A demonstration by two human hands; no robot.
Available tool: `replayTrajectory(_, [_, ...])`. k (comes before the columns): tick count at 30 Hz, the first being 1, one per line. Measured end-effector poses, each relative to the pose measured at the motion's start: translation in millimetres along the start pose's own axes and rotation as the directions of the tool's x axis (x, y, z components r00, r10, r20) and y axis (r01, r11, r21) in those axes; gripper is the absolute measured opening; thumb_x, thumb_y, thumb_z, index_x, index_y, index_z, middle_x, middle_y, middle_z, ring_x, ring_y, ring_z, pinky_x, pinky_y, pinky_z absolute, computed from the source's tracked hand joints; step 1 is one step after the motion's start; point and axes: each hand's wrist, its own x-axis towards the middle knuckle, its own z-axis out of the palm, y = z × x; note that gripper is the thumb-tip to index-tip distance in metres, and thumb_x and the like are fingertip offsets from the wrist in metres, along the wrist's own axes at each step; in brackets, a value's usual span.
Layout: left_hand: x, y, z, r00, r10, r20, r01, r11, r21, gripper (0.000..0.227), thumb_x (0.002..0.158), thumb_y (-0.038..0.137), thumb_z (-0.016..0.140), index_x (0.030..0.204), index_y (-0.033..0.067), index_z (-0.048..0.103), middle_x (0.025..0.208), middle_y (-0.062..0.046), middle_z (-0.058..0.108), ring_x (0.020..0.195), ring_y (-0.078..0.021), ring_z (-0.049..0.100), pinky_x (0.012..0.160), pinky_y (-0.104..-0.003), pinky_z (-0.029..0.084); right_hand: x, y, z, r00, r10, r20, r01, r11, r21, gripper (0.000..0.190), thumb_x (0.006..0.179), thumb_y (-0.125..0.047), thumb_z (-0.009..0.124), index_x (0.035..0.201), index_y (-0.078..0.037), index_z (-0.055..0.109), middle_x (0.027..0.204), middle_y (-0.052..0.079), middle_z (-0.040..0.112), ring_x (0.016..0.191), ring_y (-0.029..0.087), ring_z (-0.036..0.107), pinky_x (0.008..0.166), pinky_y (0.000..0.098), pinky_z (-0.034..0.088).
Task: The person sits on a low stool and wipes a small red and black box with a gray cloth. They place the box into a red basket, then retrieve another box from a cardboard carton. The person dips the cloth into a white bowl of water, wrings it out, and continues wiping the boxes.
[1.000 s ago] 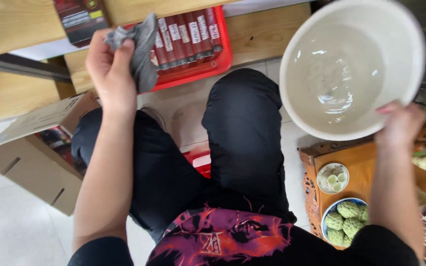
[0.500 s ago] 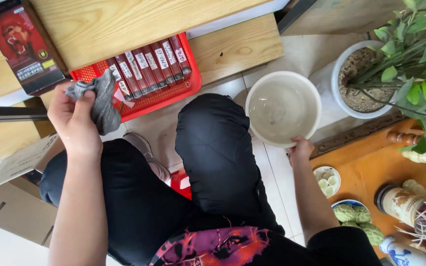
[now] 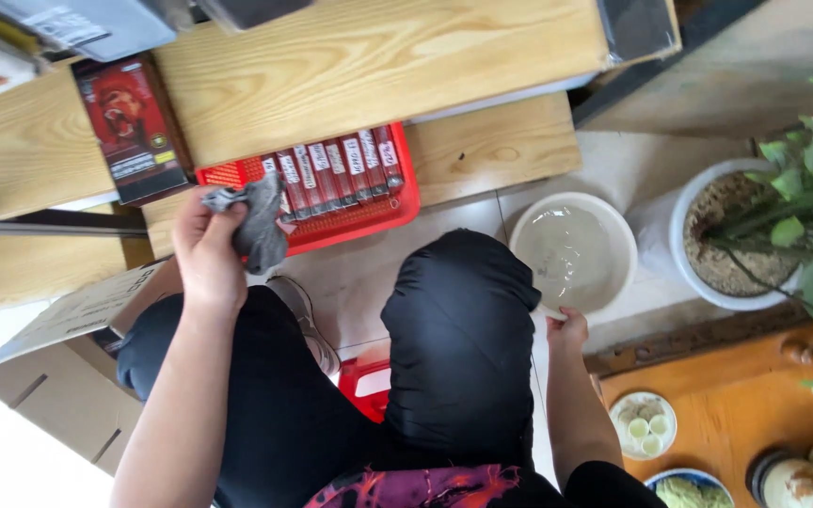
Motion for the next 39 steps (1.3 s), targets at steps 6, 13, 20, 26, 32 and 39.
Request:
replayTrajectory(6, [-4.6,16.5,20.5,0.998,-0.036,-0.060,0.027,0.988,-0.152,0.019,0.078,-0.006,0.070,0.092,0.0048,0.064,0.073,-0.002,0.061,0.061,-0.0081,0.060,0.054,-0.018,0.047,98.4,25.6,-10.5,0.995,-0.060,0.085,0.086,0.932,-0.351,0.032,0.077,-0.007,0.076,0.103,0.004,0.062,0.101,0.018,0.053,0.091,0.031,0.056,0.073,0.0372,0.061])
replayTrajectory(13, [-13.9,50.3,24.3,0.998,0.058,-0.007,-0.059,0.998,-0.037,0.029,0.072,-0.007,0.080,0.097,0.0040,0.069,0.079,-0.003,0.067,0.072,-0.0073,0.062,0.065,-0.020,0.053,-118.6,-78.0,40.3,0.945,-0.303,0.122,0.321,0.793,-0.517,0.062,0.098,-0.026,0.067,0.135,0.005,0.028,0.139,0.024,0.042,0.130,0.034,0.044,0.107,0.0507,0.041])
replayTrajectory(20, [-17.1,88.2,31.2,0.975,0.204,0.088,-0.214,0.970,0.113,0.020,0.073,0.001,0.086,0.088,0.0054,0.072,0.069,-0.009,0.065,0.068,-0.0112,0.060,0.062,-0.026,0.052,-389.8,-185.1,192.3,0.005,-0.626,0.780,0.929,0.291,0.227,0.019,0.104,-0.014,0.077,0.111,-0.001,0.065,0.108,0.017,0.067,0.100,0.029,0.071,0.082,0.0394,0.063])
replayTrajectory(26, [-4.9,115.6,42.8,0.918,0.342,0.201,-0.373,0.918,0.138,0.014,0.082,0.008,0.079,0.090,0.0089,0.068,0.066,-0.008,0.061,0.063,-0.0126,0.058,0.060,-0.031,0.050,-609.2,-131.6,237.9,-0.474,0.076,0.878,0.846,0.317,0.429,0.047,0.084,-0.013,0.079,0.126,-0.003,0.062,0.117,0.017,0.067,0.112,0.034,0.064,0.090,0.0455,0.054])
replayTrajectory(32, [9.1,99.7,17.1,0.931,0.305,0.203,-0.306,0.952,-0.027,0.007,0.091,0.005,0.066,0.085,0.0047,0.062,0.059,-0.004,0.053,0.053,-0.0096,0.055,0.053,-0.023,0.048,-586.1,-78.0,261.4,-0.436,0.059,0.898,0.825,0.425,0.373,0.010,0.086,-0.007,0.077,0.088,-0.002,0.068,0.077,0.010,0.068,0.073,0.019,0.068,0.065,0.0291,0.057])
replayTrajectory(39, [30.2,83.5,-14.8,0.882,0.404,0.242,-0.386,0.915,-0.121,0.009,0.086,0.003,0.067,0.081,0.0038,0.060,0.067,-0.006,0.057,0.065,-0.0106,0.050,0.061,-0.026,0.041,-585.9,-84.4,272.2,-0.477,-0.047,0.878,0.668,0.630,0.397,0.011,0.093,0.003,0.068,0.097,0.005,0.058,0.087,0.016,0.066,0.074,0.019,0.069,0.070,0.0295,0.059])
